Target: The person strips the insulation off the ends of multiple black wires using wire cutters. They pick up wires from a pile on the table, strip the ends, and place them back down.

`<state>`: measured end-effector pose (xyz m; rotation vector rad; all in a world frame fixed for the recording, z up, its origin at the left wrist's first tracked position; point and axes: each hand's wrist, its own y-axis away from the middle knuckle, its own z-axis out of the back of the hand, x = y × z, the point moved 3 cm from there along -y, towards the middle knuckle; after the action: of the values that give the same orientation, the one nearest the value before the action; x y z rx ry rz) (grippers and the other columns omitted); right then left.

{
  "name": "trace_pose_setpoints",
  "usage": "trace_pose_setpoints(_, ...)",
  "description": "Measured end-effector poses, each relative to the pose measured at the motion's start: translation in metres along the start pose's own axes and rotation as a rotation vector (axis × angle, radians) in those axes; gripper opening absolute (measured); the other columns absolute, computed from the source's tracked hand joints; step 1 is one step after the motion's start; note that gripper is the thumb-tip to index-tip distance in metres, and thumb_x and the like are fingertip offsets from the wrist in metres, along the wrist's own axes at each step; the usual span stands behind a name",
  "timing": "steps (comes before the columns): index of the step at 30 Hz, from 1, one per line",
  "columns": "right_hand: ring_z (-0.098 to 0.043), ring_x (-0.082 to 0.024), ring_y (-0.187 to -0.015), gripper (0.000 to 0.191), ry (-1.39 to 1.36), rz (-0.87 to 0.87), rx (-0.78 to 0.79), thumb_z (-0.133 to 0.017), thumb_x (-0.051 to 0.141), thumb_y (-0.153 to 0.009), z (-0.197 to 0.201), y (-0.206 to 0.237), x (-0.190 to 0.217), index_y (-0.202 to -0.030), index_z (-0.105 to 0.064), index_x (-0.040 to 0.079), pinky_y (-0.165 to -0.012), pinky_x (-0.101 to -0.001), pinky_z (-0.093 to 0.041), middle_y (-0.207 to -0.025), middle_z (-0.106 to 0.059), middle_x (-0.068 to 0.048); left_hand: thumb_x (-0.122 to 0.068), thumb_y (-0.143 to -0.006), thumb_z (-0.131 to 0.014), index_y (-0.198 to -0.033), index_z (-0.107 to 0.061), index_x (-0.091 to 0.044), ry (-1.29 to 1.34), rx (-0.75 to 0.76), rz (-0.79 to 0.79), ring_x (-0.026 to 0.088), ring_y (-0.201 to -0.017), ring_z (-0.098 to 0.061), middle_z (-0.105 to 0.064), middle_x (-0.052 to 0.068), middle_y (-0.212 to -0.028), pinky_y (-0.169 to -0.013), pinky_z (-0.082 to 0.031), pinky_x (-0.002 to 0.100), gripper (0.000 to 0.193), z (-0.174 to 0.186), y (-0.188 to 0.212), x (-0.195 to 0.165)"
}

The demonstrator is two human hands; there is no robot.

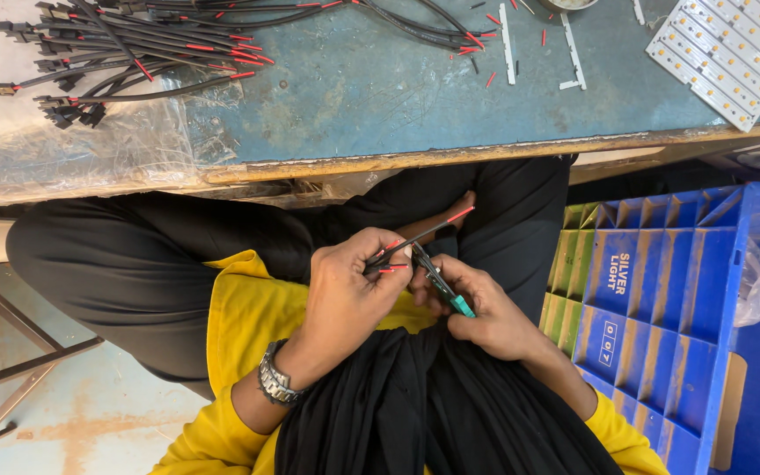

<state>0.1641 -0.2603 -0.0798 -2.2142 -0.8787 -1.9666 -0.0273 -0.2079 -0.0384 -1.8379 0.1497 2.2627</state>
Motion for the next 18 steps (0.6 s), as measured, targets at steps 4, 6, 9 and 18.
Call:
trace_pose_setpoints(4,-0.048,-0.012,-0.078,0.052,-0.027,-0.036,-0.005,-0.052,-0.006,-0.065,0.001,0.0,-0.003,-0.115,-0.058,0.004,-0.072,-0.0263,-0.043,-0.097,-0.059,-0.005,-0.005,-0.09,-0.071,-0.094,-0.07,0.001,0.011,0.001,0.012,0.001,-0.052,-0.053,-0.064,0.001,-0.061,-0.047,-0.041,0.022,0.008,-0.001,0.001,0.001)
trace_pose_setpoints(6,-0.049,-0.011,-0.077,0.049,-0.018,-0.031,-0.006,-0.053,-0.007,-0.066,0.0,-0.001,0.0,-0.114,-0.058,0.004,-0.071,-0.0258,-0.044,-0.094,-0.059,-0.005,-0.005,-0.089,-0.07,-0.094,-0.071,0.001,-0.004,-0.003,0.016,0.001,-0.051,-0.052,-0.063,0.001,-0.06,-0.046,-0.041,0.022,0.008,-0.001,0.001,0.001)
trace_pose_setpoints(9,-0.052,-0.01,-0.083,0.047,-0.02,0.003,-0.003,-0.053,-0.007,-0.067,0.0,-0.002,0.001,-0.112,-0.058,0.004,-0.072,-0.0253,-0.044,-0.094,-0.058,-0.004,-0.006,-0.09,-0.071,-0.094,-0.07,0.001,-0.007,-0.017,0.0,0.001,-0.052,-0.053,-0.061,0.001,-0.06,-0.047,-0.041,0.022,0.008,0.0,0.001,0.0)
trace_pose_setpoints(18,-0.046,-0.009,-0.077,0.045,-0.006,0.046,-0.138,-0.057,-0.007,-0.064,0.009,0.008,-0.042,-0.109,-0.06,0.003,-0.068,-0.0243,-0.039,-0.085,-0.053,0.0,-0.005,-0.091,-0.07,-0.095,-0.07,0.001,0.02,-0.01,-0.053,0.002,-0.054,-0.054,-0.061,0.0,-0.062,-0.05,-0.043,0.022,0.008,-0.003,0.002,-0.001)
